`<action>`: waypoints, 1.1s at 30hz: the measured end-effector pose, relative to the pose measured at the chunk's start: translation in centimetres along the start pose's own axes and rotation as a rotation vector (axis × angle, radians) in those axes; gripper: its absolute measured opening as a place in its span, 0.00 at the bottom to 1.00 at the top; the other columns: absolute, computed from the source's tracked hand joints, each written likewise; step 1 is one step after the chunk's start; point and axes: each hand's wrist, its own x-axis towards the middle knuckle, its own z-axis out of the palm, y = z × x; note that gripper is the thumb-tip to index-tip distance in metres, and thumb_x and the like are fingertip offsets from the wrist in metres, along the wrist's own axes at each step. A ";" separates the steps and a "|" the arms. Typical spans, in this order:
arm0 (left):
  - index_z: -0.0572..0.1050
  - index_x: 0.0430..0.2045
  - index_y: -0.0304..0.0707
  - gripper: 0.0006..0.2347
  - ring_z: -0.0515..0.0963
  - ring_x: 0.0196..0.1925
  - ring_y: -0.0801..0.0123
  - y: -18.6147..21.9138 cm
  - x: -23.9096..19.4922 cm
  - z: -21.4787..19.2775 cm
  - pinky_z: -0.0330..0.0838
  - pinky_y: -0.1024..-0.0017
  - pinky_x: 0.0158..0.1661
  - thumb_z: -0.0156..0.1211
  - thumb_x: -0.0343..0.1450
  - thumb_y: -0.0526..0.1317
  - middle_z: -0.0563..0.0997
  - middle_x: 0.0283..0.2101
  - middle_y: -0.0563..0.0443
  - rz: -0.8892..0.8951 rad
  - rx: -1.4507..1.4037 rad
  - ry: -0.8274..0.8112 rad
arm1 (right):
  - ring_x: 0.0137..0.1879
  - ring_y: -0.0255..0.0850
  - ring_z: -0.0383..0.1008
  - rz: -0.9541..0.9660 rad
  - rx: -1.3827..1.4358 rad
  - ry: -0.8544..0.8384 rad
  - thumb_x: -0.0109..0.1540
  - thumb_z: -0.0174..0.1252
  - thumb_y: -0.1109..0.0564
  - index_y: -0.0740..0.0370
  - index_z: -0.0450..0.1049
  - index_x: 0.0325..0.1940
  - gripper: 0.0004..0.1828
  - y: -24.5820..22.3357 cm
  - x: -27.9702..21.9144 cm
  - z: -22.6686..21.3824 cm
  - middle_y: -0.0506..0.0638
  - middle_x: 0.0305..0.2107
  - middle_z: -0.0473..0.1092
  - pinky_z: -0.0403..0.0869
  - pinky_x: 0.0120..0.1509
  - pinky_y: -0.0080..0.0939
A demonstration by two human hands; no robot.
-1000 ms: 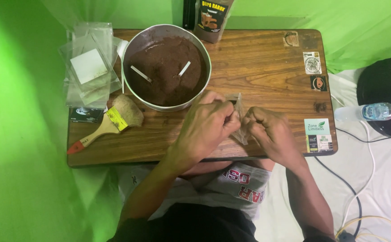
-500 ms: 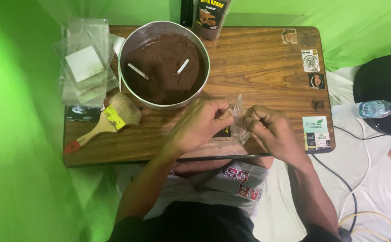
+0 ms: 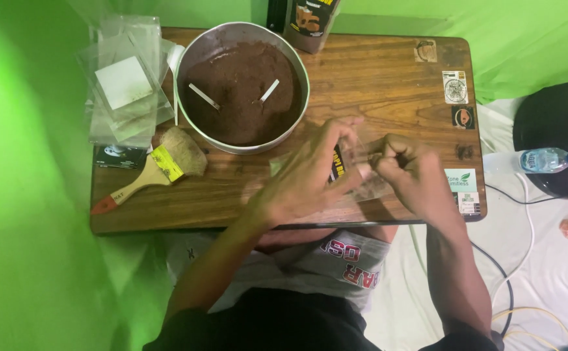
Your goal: Smoothing coffee grounds in a bowl and then scooping them into a small plastic bag using a spoon.
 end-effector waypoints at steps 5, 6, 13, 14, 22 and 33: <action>0.48 0.69 0.34 0.47 0.57 0.75 0.34 -2.8 -1.1 2.5 0.43 0.36 0.72 0.74 0.63 0.57 0.59 0.71 0.29 0.181 0.198 0.139 | 0.33 0.34 0.61 0.029 0.146 0.029 0.62 0.49 0.71 0.62 0.63 0.25 0.13 0.1 0.2 0.2 0.42 0.22 0.61 0.62 0.37 0.35; 0.47 0.71 0.34 0.47 0.57 0.75 0.36 -3.4 -1.2 3.0 0.43 0.37 0.72 0.75 0.65 0.55 0.60 0.70 0.29 0.213 0.273 0.182 | 0.35 0.34 0.62 0.022 0.164 0.026 0.62 0.50 0.72 0.62 0.63 0.25 0.13 -0.2 0.1 0.4 0.43 0.23 0.62 0.63 0.38 0.35; 0.49 0.72 0.34 0.49 0.66 0.69 0.42 -6.7 -1.6 4.3 0.50 0.42 0.72 0.78 0.57 0.40 0.65 0.67 0.32 0.213 0.231 0.291 | 0.36 0.38 0.69 -0.041 0.227 0.036 0.60 0.51 0.76 0.65 0.63 0.43 0.12 -0.6 0.0 0.9 0.56 0.31 0.67 0.73 0.40 0.39; 0.50 0.71 0.34 0.49 0.68 0.68 0.42 -6.8 -1.7 4.2 0.53 0.44 0.71 0.78 0.57 0.40 0.67 0.66 0.34 0.232 0.249 0.312 | 0.37 0.38 0.71 -0.033 0.161 0.062 0.61 0.54 0.74 0.64 0.66 0.44 0.11 -1.1 -0.1 1.0 0.57 0.32 0.70 0.74 0.40 0.41; 0.51 0.72 0.37 0.47 0.71 0.62 0.45 -6.1 -2.3 3.6 0.58 0.47 0.66 0.77 0.58 0.38 0.69 0.63 0.37 0.225 0.413 0.343 | 0.34 0.48 0.79 -0.271 -0.250 0.090 0.63 0.59 0.67 0.58 0.81 0.33 0.09 -3.7 -0.6 0.6 0.53 0.26 0.76 0.72 0.39 0.38; 0.54 0.73 0.39 0.47 0.75 0.63 0.42 -6.2 -2.9 4.9 0.66 0.48 0.63 0.77 0.57 0.28 0.73 0.63 0.36 0.123 0.153 0.344 | 0.64 0.64 0.72 -0.294 -0.135 0.096 0.64 0.64 0.61 0.71 0.76 0.33 0.09 -5.9 -0.9 1.0 0.63 0.62 0.69 0.73 0.61 0.60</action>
